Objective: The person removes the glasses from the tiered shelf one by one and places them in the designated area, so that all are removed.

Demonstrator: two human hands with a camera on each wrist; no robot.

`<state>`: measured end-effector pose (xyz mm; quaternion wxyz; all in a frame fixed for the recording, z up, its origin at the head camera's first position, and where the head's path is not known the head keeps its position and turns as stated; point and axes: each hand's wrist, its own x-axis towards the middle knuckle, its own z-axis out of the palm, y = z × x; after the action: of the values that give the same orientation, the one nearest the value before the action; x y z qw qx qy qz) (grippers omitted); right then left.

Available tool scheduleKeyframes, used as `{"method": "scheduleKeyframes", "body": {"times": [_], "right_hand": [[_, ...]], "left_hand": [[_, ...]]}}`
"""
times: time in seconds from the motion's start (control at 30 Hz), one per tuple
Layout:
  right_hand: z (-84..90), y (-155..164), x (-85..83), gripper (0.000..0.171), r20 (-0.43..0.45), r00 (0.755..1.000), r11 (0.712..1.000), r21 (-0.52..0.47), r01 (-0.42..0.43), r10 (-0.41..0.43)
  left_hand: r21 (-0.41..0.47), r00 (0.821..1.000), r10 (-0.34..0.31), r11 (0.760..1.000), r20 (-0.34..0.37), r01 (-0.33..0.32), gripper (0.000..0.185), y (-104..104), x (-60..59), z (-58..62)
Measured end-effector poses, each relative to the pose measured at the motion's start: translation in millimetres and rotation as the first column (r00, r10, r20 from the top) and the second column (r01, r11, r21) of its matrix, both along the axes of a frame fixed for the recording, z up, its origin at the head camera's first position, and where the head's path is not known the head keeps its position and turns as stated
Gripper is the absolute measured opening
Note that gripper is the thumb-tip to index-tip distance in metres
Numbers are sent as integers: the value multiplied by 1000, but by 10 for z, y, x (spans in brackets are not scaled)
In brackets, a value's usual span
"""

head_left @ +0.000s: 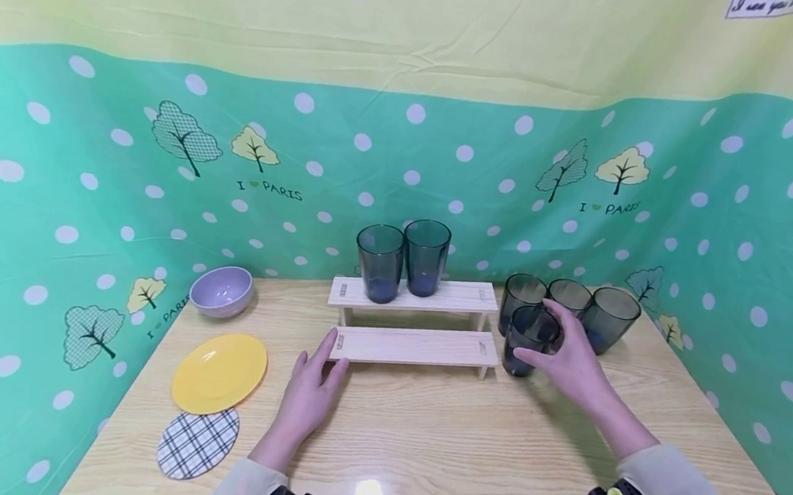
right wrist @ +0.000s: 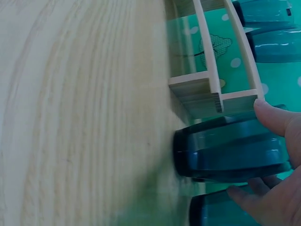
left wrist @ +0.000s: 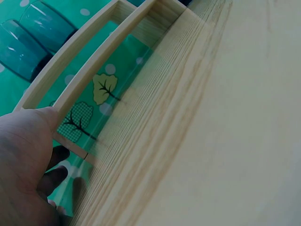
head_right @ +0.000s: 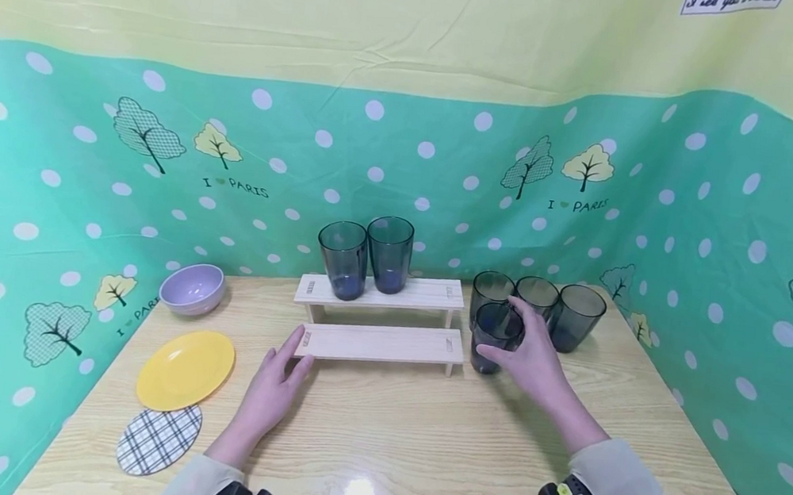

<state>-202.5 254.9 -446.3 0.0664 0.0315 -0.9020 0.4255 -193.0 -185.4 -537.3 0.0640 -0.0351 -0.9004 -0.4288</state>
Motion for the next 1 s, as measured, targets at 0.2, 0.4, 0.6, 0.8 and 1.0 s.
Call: {"method": "scheduleKeyframes", "body": {"times": [0.2, 0.4, 0.6, 0.8, 1.0], "right_hand": [[218, 15, 30, 113, -88, 996, 999, 33, 25, -22], [513, -59, -6, 110, -153, 988, 1000, 2, 2, -2], [693, -257, -106, 108, -161, 986, 999, -29, -43, 38], [779, -534, -262, 104, -191, 977, 992, -61, -108, 95], [842, -782, -423, 102, -194, 969, 975, -129, -182, 155]], "left_hand": [[8, 1000, -6, 1000, 1, 6, 67, -6, -11, 6], [9, 1000, -9, 1000, 1, 9, 67, -19, -13, 20], [19, 1000, -4, 1000, 3, 4, 66, -14, -9, 16], [14, 1000, -7, 1000, -7, 7, 67, -9, -4, 1], [4, 1000, -14, 1000, -20, 14, 66, -8, 2, -12]]}}
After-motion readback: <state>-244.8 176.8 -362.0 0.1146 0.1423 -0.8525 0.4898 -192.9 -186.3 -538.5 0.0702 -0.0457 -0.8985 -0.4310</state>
